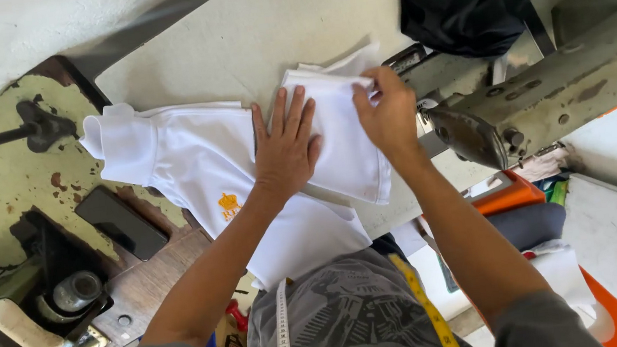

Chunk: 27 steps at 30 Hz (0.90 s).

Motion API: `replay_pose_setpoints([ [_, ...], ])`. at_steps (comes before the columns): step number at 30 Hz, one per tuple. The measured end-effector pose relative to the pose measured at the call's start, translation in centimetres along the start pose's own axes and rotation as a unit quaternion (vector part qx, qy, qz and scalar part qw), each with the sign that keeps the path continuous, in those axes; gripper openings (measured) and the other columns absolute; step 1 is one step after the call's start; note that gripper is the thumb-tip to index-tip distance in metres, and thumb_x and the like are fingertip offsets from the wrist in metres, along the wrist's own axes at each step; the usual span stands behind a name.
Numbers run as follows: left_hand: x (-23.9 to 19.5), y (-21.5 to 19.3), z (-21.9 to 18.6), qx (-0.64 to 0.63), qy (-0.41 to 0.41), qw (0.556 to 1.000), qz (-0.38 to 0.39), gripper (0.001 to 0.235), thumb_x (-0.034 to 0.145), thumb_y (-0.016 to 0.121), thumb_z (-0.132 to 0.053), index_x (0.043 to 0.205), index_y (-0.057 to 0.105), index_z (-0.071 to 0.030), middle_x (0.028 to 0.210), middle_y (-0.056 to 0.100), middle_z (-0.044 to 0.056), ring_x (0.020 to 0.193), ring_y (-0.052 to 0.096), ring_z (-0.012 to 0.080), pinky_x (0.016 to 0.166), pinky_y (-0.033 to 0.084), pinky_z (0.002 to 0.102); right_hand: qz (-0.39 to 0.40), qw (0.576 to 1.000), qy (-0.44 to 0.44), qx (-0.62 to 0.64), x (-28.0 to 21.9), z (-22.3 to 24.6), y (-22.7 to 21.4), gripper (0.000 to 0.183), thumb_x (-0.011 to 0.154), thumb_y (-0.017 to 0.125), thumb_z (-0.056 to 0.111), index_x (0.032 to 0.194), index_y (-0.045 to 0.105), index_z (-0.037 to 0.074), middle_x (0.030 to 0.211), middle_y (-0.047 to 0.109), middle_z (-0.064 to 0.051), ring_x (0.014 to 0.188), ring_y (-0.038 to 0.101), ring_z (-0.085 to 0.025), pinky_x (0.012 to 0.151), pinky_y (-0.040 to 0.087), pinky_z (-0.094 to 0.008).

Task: Measuring and cutting white fabric pieces using a tape measure and scissors on a workbench.

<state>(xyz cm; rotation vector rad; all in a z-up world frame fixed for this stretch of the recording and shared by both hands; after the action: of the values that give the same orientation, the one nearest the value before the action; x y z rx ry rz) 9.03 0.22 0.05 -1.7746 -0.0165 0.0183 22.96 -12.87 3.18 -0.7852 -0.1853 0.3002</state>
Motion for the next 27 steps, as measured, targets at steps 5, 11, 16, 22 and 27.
replay_pose_setpoints([
  [5, 2.0, -2.6, 2.0, -0.091, 0.006, 0.986, -0.139, 0.052, 0.103, 0.052, -0.035, 0.148, 0.053, -0.01, 0.158, 0.04, 0.014, 0.145, 0.037, 0.0373, 0.116, 0.021, 0.061, 0.015, 0.998, 0.058, 0.026, 1.5, -2.5, 1.3, 0.018, 0.087, 0.077, 0.01, 0.104, 0.071, 0.007, 0.084, 0.073, -0.015, 0.074, 0.073, -0.03, 0.062, 0.059, -0.037],
  [11, 8.3, -3.9, 5.9, -0.274, 0.011, 0.949, -0.156, 0.03, 0.109, 0.047, -0.035, 0.119, 0.067, -0.015, 0.116, 0.062, 0.004, 0.106, 0.063, 0.0259, 0.094, 0.044, 0.041, 0.053, 0.99, 0.002, 0.133, 2.2, 0.9, -0.3, 0.011, 0.09, 0.07, 0.003, 0.1, 0.075, 0.002, 0.09, 0.069, -0.018, 0.081, 0.07, -0.03, 0.072, 0.058, -0.039],
  [16, 10.1, -2.5, 7.2, -0.28, -0.061, 0.954, -0.092, 0.03, 0.1, 0.071, -0.028, 0.075, 0.065, -0.012, 0.082, 0.064, 0.0, 0.068, 0.068, 0.0218, 0.062, 0.054, 0.033, 0.08, 0.968, 0.084, 0.223, 2.0, 1.0, -0.8, 0.039, 0.11, 0.049, 0.032, 0.101, 0.078, 0.006, 0.098, 0.071, -0.017, 0.09, 0.066, -0.026, 0.084, 0.055, -0.04],
  [22, 10.3, -1.2, 5.8, -0.231, -0.103, 0.953, 0.165, 0.04, 0.091, 0.079, -0.031, 0.123, 0.068, -0.01, 0.117, 0.057, 0.007, 0.089, 0.073, 0.0281, 0.073, 0.059, 0.037, -0.028, 0.99, 0.139, 0.027, 2.7, -3.8, 0.3, 0.043, 0.08, 0.093, 0.029, 0.111, 0.071, 0.008, 0.097, 0.067, -0.014, 0.082, 0.07, -0.035, 0.073, 0.056, -0.042],
  [27, 9.6, -1.8, 5.8, -0.21, -0.062, 0.965, 0.147, 0.018, 0.096, 0.075, -0.025, 0.102, 0.068, -0.01, 0.098, 0.058, 0.004, 0.089, 0.071, 0.0232, 0.075, 0.058, 0.035, -0.039, 0.978, 0.048, 0.197, 2.6, -4.2, 0.5, 0.012, 0.093, 0.083, 0.005, 0.089, 0.073, 0.0, 0.098, 0.068, -0.012, 0.088, 0.066, -0.024, 0.077, 0.052, -0.034],
])
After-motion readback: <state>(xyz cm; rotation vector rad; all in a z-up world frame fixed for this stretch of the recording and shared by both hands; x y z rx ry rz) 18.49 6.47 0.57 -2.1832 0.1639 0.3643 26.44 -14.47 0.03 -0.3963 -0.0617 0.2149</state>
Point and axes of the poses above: each hand's wrist, its own x-axis towards the middle knuckle, its own y-axis out of the palm, z = x × y, the point moved 9 cm from there along x, towards the middle knuckle
